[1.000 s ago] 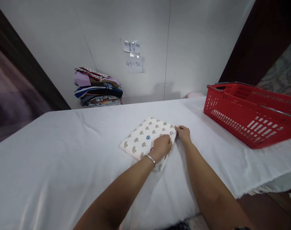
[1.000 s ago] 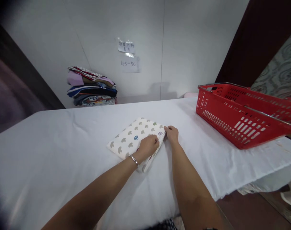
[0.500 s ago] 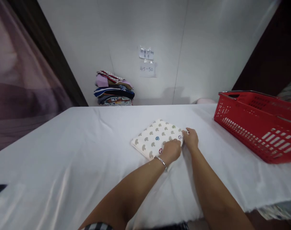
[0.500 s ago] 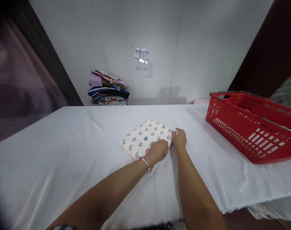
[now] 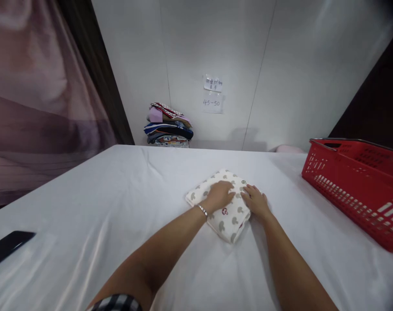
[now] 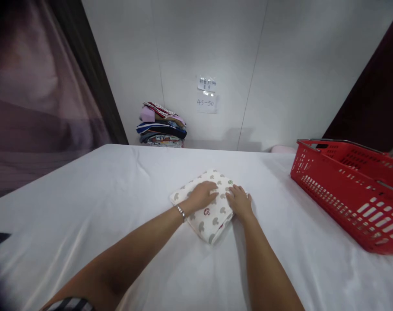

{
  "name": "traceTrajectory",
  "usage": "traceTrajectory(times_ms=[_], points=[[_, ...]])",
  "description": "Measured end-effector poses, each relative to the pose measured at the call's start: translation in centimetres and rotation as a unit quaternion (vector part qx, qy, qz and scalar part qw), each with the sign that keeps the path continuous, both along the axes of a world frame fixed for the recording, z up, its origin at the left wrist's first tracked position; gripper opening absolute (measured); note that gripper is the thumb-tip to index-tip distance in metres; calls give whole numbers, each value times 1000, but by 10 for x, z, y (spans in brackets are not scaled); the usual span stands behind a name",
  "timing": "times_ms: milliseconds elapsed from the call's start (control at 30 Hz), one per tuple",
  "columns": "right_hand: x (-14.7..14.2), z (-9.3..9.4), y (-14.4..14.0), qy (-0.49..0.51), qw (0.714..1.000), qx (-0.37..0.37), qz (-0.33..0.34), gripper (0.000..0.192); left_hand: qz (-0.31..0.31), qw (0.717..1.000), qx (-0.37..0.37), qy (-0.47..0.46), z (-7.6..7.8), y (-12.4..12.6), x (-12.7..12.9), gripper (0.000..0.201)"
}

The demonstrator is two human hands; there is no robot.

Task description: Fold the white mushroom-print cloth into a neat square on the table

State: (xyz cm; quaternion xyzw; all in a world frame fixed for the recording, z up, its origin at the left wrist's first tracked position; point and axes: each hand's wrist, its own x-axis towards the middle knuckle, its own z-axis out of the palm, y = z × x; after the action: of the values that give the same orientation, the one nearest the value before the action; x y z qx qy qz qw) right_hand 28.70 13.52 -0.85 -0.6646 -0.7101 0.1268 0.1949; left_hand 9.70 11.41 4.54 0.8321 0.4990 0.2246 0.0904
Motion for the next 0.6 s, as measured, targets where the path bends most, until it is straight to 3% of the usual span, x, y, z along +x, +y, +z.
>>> traceTrajectory(times_ms=[100, 200, 300, 433, 600], points=[[-2, 3, 0, -33, 999, -28, -4, 46, 62, 996, 11, 60, -6, 31, -24, 44], [-3, 5, -1, -50, 997, -54, -10, 50, 150, 982, -78, 88, -23, 48, -37, 58], [-5, 6, -2, -58, 996, -66, -17, 52, 188, 970, -126, 87, -34, 50, -41, 67], [-7, 8, -3, -68, 995, -65, -15, 52, 176, 969, -160, 68, -26, 54, -42, 65], [-7, 5, -2, -76, 996, -53, -9, 51, 202, 955, -215, 23, -11, 84, -39, 59]])
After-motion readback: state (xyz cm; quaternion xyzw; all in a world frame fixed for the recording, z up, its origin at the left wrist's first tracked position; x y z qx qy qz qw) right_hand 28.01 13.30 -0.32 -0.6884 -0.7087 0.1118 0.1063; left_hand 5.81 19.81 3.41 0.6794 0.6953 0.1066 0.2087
